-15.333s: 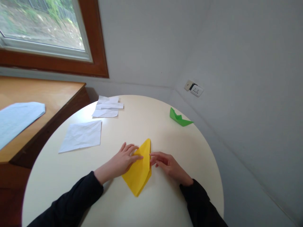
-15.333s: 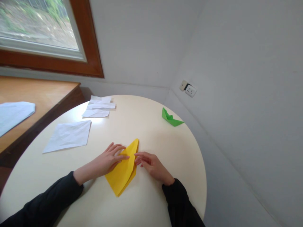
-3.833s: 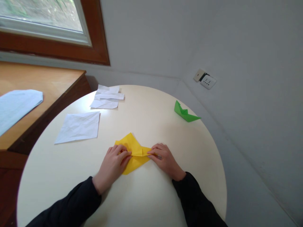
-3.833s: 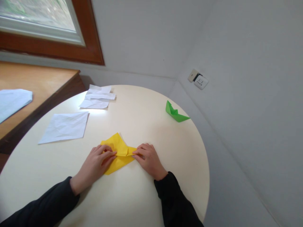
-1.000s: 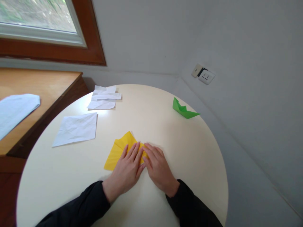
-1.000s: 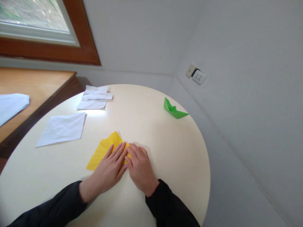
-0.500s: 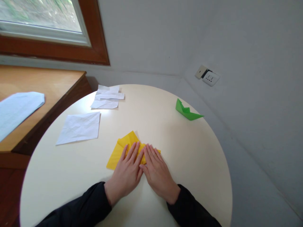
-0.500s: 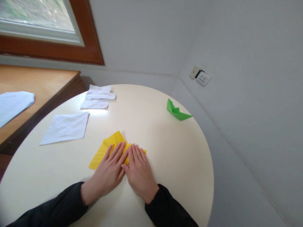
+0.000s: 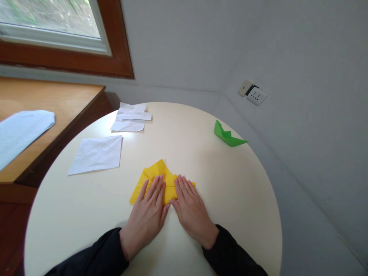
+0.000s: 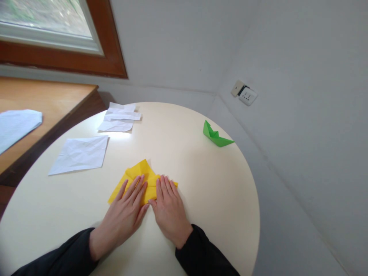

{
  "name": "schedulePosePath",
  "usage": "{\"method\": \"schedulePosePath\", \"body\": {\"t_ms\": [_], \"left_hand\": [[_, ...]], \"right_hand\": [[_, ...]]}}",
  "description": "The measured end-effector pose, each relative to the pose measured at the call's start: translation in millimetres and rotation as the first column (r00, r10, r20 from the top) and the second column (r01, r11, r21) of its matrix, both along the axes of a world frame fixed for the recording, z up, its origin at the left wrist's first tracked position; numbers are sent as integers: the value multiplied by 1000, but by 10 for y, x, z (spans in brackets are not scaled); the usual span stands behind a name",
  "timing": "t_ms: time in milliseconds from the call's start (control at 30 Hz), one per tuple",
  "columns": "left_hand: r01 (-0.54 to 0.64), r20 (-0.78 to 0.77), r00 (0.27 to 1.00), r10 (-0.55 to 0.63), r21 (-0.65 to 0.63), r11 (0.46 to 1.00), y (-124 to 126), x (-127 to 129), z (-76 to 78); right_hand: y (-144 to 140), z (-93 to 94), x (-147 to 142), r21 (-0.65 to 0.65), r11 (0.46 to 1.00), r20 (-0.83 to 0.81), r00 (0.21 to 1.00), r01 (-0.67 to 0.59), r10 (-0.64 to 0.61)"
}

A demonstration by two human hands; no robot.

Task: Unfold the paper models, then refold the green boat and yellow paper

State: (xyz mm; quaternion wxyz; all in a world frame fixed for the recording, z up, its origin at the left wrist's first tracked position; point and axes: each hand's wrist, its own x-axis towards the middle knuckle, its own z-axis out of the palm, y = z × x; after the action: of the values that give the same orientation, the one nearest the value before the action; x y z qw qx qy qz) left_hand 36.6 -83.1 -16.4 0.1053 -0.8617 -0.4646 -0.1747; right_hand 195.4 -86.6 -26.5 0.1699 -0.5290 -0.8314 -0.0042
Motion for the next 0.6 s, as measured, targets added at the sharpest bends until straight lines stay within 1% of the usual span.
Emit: {"method": "schedulePosePath", "body": {"t_ms": [300, 400, 500, 600], "left_hand": [[16, -62, 998, -15, 15, 1000, -29, -98, -37], [15, -39, 999, -14, 4, 1000, -45, -130, -74], [17, -6, 1000, -17, -12, 1000, -37, -158, -94], [21, 44, 999, -21, -8, 1000, 14, -181, -45]], "right_hand": [[1, 1, -18, 17, 1000, -6, 1000, 6, -6], [10, 11, -17, 33, 999, -25, 1000, 8, -7], [59, 39, 27, 46, 999, -85, 996, 13, -9], [132, 75, 108, 49, 995, -177, 981, 85, -75]]}}
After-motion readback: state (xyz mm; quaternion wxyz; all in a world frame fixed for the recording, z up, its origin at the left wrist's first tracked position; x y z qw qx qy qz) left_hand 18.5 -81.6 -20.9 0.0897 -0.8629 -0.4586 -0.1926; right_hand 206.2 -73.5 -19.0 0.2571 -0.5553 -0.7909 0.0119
